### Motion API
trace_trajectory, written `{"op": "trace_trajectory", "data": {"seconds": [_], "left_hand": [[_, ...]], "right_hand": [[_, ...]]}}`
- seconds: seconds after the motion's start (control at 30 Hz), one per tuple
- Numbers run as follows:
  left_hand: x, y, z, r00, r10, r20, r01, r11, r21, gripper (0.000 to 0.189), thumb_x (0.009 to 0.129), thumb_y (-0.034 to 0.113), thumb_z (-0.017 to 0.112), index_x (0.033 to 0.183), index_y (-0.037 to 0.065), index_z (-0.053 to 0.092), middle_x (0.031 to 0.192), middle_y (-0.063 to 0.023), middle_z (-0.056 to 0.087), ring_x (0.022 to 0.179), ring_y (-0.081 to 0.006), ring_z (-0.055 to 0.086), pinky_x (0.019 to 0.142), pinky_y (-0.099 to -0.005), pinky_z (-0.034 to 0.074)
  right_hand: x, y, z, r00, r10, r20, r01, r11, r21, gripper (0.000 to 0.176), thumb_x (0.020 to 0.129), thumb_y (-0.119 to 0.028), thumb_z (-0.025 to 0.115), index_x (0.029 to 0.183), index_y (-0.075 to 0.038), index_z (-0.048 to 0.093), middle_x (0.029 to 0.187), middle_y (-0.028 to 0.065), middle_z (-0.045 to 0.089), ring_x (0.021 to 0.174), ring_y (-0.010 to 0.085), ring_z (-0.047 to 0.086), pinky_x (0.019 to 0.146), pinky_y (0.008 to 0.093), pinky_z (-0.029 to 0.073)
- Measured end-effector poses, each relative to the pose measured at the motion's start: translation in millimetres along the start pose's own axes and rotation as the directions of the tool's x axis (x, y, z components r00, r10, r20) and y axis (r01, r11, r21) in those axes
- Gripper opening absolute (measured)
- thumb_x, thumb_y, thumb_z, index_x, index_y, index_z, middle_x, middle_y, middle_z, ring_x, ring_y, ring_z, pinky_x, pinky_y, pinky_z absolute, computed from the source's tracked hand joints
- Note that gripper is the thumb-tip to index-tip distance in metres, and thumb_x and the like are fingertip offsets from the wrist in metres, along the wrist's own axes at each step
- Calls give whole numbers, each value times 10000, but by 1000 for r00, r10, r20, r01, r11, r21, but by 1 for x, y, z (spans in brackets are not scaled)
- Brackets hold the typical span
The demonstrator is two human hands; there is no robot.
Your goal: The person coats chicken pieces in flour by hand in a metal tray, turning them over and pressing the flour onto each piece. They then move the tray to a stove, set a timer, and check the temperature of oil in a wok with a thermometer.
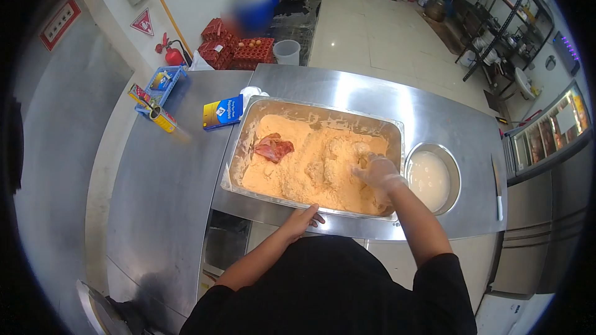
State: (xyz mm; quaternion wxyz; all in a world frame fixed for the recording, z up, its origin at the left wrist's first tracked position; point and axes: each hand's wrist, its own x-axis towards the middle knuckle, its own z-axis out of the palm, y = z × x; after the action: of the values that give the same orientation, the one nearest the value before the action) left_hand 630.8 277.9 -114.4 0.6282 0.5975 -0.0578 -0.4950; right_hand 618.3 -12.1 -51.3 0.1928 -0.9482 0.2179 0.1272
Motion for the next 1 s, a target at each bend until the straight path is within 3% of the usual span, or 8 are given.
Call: {"op": "trace_trajectory", "data": {"seconds": [0.1, 0.2, 0.3, 0.57, 0.7, 0.8, 0.87, 1.0], "left_hand": [[4, -3, -1, 1000, -8, 4, 8, 1000, 2, 419, 1042, 367, 449, 1035, -24, 600, 877, -113, 653, 844, -189, 645, 701, -325, 469], [2, -8, 2, 1000, 15, 3, -15, 998, -55, 397, 1043, 354, 451, 1047, -17, 589, 889, -104, 639, 847, -185, 647, 693, -324, 471], [6, -8, 2, 999, 28, 17, -27, 998, -64, 397, 1046, 356, 442, 1060, -14, 584, 898, -114, 651, 839, -184, 636, 704, -323, 475], [2, -7, 4, 999, 44, 0, -44, 999, 5, 441, 1053, 359, 420, 1092, -40, 604, 961, -156, 683, 897, -207, 635, 786, -338, 493], [4, -13, 5, 999, 47, -22, -48, 999, -17, 407, 1041, 357, 444, 1128, -12, 595, 999, -97, 664, 911, -182, 647, 776, -345, 482], [4, -12, 6, 998, 55, -32, -56, 998, -21, 419, 1041, 364, 444, 1135, -14, 598, 1002, -95, 667, 926, -187, 649, 788, -349, 482], [7, -18, 3, 998, 57, -21, -58, 998, -21, 430, 1040, 369, 442, 1147, -18, 597, 992, -98, 671, 930, -187, 648, 794, -349, 482], [4, -13, 0, 1000, 25, 2, -25, 999, 28, 453, 1040, 379, 440, 1161, -30, 592, 980, -120, 680, 938, -197, 648, 811, -354, 486]], "right_hand": [[-2, -32, -5, 910, 169, 379, -209, 976, 65, 924, 843, -689, 573, 1343, 82, 473, 1218, 297, 608, 1173, 373, 586, 976, 405, 456], [-6, -38, 14, 920, -39, 389, 21, 999, 50, 985, 805, -751, 565, 1320, 85, 500, 1217, 291, 611, 1172, 370, 588, 973, 418, 450], [-6, -50, 6, 807, -57, 588, 87, 996, -23, 1014, 738, -788, 594, 1301, 53, 539, 1295, 271, 577, 1221, 353, 560, 1018, 423, 410], [6, -53, 2, 693, -3, 721, 34, 999, -29, 1038, 644, -794, 670, 1349, -45, 529, 1365, 176, 547, 1267, 278, 514, 1027, 389, 381], [20, -46, 10, 588, 56, 807, -11, 998, -61, 1088, 637, -823, 635, 1407, -71, 476, 1445, 121, 498, 1340, 277, 453, 1112, 365, 289], [19, -33, 11, 707, -17, 707, 7, 1000, 17, 1043, 672, -636, 754, 1432, 4, 438, 1452, 202, 465, 1342, 271, 432, 1090, 403, 332], [29, -17, 10, 729, -95, 677, 114, 993, 17, 993, 700, -519, 770, 1457, 5, 400, 1489, 205, 423, 1400, 263, 355, 1138, 398, 262], [52, 53, 20, 811, -255, 526, -40, 874, 484, 889, 730, -314, 777, 1458, 18, 390, 1451, 222, 464, 1362, 278, 417, 1122, 390, 306]]}}
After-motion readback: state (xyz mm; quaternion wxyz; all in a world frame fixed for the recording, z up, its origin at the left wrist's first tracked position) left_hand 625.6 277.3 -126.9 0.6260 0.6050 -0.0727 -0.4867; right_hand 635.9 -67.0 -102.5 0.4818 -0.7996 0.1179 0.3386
